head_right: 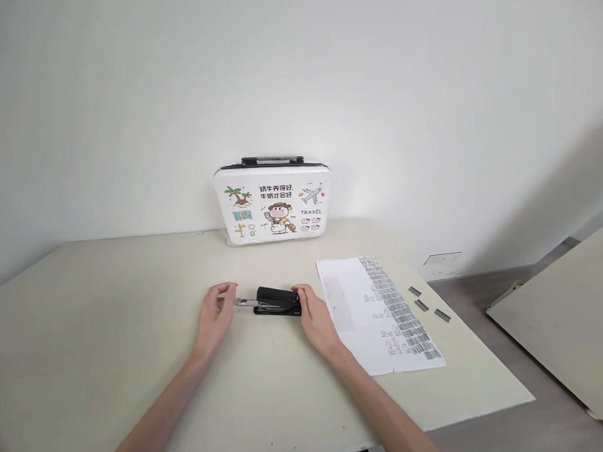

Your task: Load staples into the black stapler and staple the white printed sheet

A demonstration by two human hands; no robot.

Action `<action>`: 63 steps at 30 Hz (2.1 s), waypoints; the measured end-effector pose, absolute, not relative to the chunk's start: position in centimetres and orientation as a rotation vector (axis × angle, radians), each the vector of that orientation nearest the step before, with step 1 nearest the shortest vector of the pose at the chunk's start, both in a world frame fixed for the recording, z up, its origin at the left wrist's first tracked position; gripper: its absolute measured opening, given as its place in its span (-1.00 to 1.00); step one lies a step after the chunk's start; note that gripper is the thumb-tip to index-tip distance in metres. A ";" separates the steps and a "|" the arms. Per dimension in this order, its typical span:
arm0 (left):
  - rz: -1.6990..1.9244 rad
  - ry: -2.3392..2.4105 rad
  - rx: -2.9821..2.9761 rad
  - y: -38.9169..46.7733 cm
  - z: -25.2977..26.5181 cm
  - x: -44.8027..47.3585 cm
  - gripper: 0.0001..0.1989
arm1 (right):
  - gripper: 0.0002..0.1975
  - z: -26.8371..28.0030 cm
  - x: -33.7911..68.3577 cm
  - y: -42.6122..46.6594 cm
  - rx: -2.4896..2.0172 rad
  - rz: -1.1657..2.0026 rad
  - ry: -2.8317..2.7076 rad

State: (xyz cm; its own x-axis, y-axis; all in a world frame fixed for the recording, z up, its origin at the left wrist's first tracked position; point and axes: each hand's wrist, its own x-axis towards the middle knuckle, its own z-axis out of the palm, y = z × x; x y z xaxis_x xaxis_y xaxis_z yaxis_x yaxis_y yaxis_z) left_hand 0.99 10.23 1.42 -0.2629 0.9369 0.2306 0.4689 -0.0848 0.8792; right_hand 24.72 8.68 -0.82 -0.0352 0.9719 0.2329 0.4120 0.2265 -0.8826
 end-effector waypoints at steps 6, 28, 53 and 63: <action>1.356 1.564 1.300 10.0 1.9 1.4 -0.57 | -0.71 -0.3 24.7 8.0 -1.323 0.673 -1.769; 1.163 0.762 0.222 10.2 2.5 1.5 -0.65 | -0.61 0.7 23.4 6.3 -0.735 -0.202 -1.959; 1.098 1.069 1.213 8.3 2.1 3.3 -0.48 | -0.72 0.5 24.2 6.9 -1.126 0.729 -1.306; 1.288 0.774 0.349 9.2 2.5 2.3 -0.90 | -0.65 -0.7 22.7 11.6 -1.319 0.696 -1.443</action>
